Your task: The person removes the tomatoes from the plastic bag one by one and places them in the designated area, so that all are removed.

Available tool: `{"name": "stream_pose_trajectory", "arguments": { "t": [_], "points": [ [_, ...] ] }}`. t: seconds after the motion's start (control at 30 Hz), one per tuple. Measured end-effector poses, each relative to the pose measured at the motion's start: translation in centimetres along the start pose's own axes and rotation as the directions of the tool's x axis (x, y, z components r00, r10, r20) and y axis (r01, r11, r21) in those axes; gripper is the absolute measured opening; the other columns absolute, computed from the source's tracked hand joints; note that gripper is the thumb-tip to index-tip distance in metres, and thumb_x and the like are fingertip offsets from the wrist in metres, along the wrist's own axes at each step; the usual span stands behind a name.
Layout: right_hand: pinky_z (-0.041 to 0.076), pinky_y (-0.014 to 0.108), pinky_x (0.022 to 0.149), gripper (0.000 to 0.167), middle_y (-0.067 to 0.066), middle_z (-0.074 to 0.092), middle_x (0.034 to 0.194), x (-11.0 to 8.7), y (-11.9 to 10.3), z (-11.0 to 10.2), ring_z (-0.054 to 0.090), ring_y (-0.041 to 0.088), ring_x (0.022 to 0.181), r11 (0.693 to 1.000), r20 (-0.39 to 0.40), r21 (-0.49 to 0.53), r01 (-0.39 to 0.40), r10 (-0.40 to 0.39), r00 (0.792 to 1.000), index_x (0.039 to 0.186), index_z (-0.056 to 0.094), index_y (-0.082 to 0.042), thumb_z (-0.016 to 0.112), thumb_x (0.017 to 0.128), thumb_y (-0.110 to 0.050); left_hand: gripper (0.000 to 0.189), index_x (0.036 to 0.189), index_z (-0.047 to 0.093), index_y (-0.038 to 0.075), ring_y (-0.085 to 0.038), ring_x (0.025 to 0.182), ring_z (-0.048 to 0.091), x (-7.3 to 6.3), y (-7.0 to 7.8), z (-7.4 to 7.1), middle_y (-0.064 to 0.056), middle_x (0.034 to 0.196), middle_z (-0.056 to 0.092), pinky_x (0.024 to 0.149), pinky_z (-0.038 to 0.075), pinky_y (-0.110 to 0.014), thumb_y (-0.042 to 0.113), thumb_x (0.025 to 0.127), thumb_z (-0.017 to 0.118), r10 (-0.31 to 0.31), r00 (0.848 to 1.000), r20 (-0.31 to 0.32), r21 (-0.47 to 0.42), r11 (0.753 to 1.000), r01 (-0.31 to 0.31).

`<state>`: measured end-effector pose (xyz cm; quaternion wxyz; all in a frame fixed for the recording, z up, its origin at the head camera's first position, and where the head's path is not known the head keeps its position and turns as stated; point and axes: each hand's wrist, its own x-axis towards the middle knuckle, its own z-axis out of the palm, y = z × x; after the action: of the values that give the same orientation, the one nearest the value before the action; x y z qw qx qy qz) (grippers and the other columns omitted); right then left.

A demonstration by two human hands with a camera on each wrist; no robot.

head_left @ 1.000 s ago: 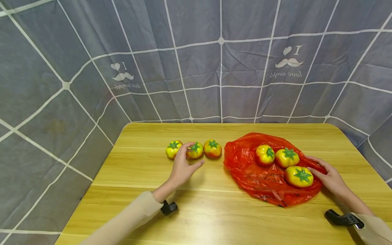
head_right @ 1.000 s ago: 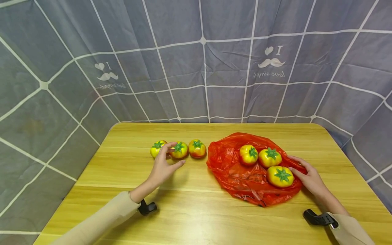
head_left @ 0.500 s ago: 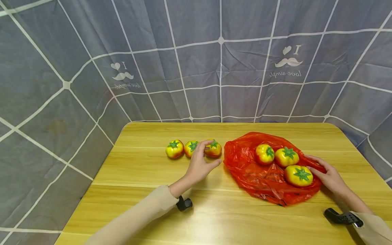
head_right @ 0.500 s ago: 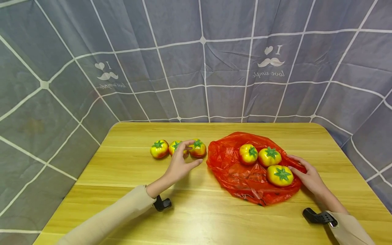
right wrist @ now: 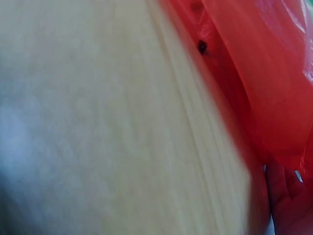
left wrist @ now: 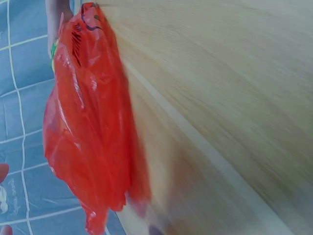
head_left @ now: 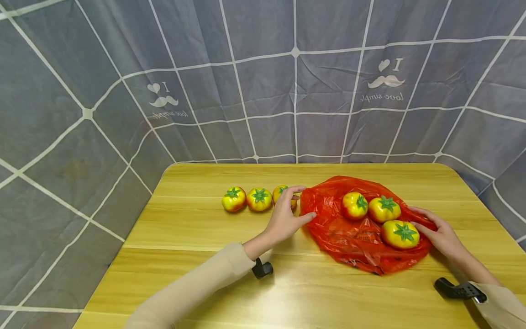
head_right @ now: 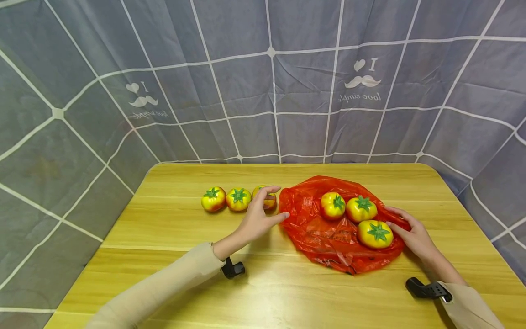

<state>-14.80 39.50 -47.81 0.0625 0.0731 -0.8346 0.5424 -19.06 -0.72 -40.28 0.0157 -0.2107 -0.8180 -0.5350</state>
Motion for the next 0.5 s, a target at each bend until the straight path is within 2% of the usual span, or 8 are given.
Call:
{"name": "stream_pose_trajectory", "arguments": {
  "t": [0.13,0.27,0.37,0.5],
  "points": [
    [0.046,0.003,0.072,0.046,-0.039,0.048,0.111,0.0,0.0,-0.1,0.050,-0.020,0.093,1.000,-0.002,-0.022,-0.005,0.005,1.000,0.137,0.052,-0.021,0.053,0.095,-0.001,0.062,0.135,0.047,0.007,-0.032,0.117,0.051,0.5,0.8,0.8,-0.013,0.135,0.049,0.094,0.045,-0.041,0.017,0.081,0.076,0.007,1.000,0.014,0.008,1.000,-0.007],
    [0.043,0.001,0.073,0.044,-0.041,0.045,0.110,-0.1,-0.3,-0.2,0.047,-0.022,0.094,0.998,-0.014,-0.063,-0.019,0.018,1.000,0.137,0.052,-0.021,0.054,0.096,-0.005,0.063,0.135,0.047,0.008,-0.029,0.123,0.049,1.1,1.5,1.5,-0.010,0.136,0.049,0.102,0.042,-0.042,0.018,0.081,0.076,0.004,1.000,0.030,0.046,0.999,-0.006],
    [0.042,0.000,0.073,0.044,-0.042,0.044,0.109,0.0,-0.4,-0.2,0.046,-0.023,0.094,0.997,-0.019,-0.078,-0.026,0.025,1.000,0.137,0.052,-0.021,0.054,0.096,-0.006,0.065,0.136,0.046,0.009,-0.029,0.121,0.050,1.6,1.8,1.8,-0.011,0.136,0.049,0.101,0.044,-0.041,0.019,0.080,0.077,-0.012,0.997,0.070,0.072,0.997,0.007],
    [0.043,0.001,0.073,0.044,-0.041,0.044,0.110,0.0,-0.4,-0.1,0.046,-0.023,0.093,0.997,-0.014,-0.073,-0.031,0.030,0.999,0.138,0.051,-0.021,0.054,0.096,-0.007,0.066,0.136,0.046,0.009,-0.030,0.116,0.052,2.2,2.1,2.0,-0.012,0.134,0.051,0.094,0.047,-0.033,0.020,0.079,0.078,-0.042,0.990,0.138,0.106,0.994,0.027]
  ]
}}
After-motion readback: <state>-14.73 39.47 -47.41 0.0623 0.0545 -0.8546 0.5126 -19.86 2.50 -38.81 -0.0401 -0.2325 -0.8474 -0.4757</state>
